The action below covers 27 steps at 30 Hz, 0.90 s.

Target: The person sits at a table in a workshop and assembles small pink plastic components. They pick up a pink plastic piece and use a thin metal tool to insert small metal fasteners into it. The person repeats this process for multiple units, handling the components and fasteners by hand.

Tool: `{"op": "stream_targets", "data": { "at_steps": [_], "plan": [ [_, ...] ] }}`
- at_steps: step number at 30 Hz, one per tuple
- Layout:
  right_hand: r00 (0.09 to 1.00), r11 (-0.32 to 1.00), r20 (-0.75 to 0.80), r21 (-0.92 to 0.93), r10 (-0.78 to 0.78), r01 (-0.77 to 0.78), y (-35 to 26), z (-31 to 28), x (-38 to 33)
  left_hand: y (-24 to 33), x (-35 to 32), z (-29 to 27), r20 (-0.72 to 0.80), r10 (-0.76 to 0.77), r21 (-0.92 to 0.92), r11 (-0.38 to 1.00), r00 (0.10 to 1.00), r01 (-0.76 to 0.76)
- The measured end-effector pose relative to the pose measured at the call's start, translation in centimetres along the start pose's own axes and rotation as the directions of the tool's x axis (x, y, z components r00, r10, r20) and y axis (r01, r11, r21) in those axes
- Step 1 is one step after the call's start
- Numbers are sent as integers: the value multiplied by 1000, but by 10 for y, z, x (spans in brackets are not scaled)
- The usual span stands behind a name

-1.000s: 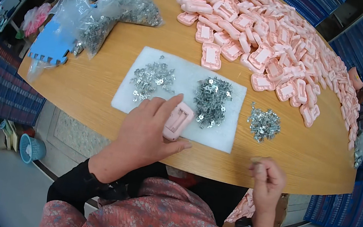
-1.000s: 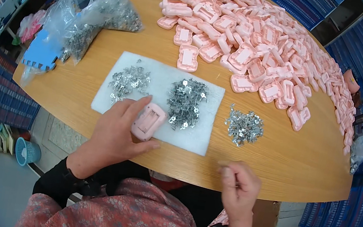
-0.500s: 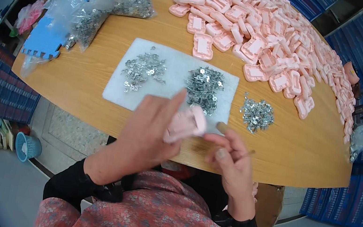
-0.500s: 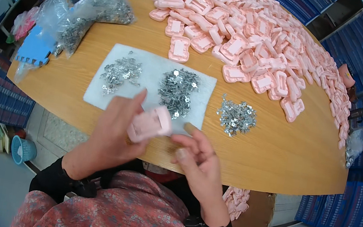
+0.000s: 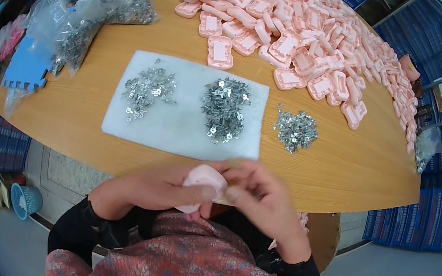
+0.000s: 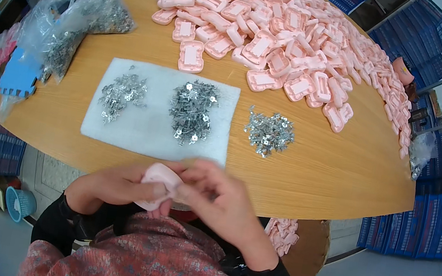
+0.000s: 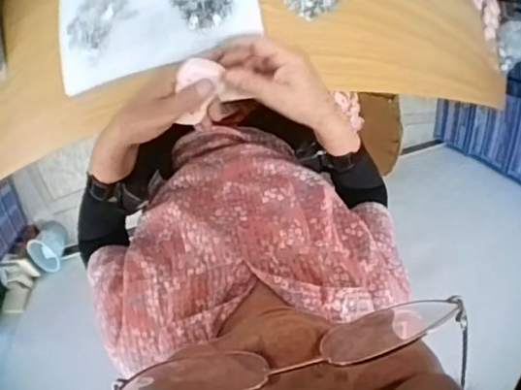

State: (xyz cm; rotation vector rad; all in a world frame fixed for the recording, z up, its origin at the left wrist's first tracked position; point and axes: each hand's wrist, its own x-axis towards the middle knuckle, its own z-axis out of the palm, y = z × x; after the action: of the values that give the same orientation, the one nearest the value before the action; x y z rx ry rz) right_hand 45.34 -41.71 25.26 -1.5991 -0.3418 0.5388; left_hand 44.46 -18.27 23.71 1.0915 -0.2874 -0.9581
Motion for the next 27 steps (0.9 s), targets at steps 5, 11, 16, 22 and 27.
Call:
{"op": "stream_targets", "data": {
  "at_steps": [5,11,16,22,27],
  "plan": [
    [924,845,-306,-534,-227,30,3,-38,36,-11,-6,-11,-288,158,-272,932,945,-239],
    [939,658,-175,-750,-295,67,15,-39,71,-9,3,-13,-435,121,-407,857,892,-315],
    [959,644,-149,-763,-240,43,13,-39,70,-23,1,-21,-410,185,-448,812,893,-374],
    [939,715,-212,-698,-270,48,20,-44,61,-23,5,-21,-413,194,-481,784,890,-394],
    [931,784,-224,-614,-288,95,6,-30,53,-24,15,-23,-376,196,-573,719,906,-394]
  ]
}}
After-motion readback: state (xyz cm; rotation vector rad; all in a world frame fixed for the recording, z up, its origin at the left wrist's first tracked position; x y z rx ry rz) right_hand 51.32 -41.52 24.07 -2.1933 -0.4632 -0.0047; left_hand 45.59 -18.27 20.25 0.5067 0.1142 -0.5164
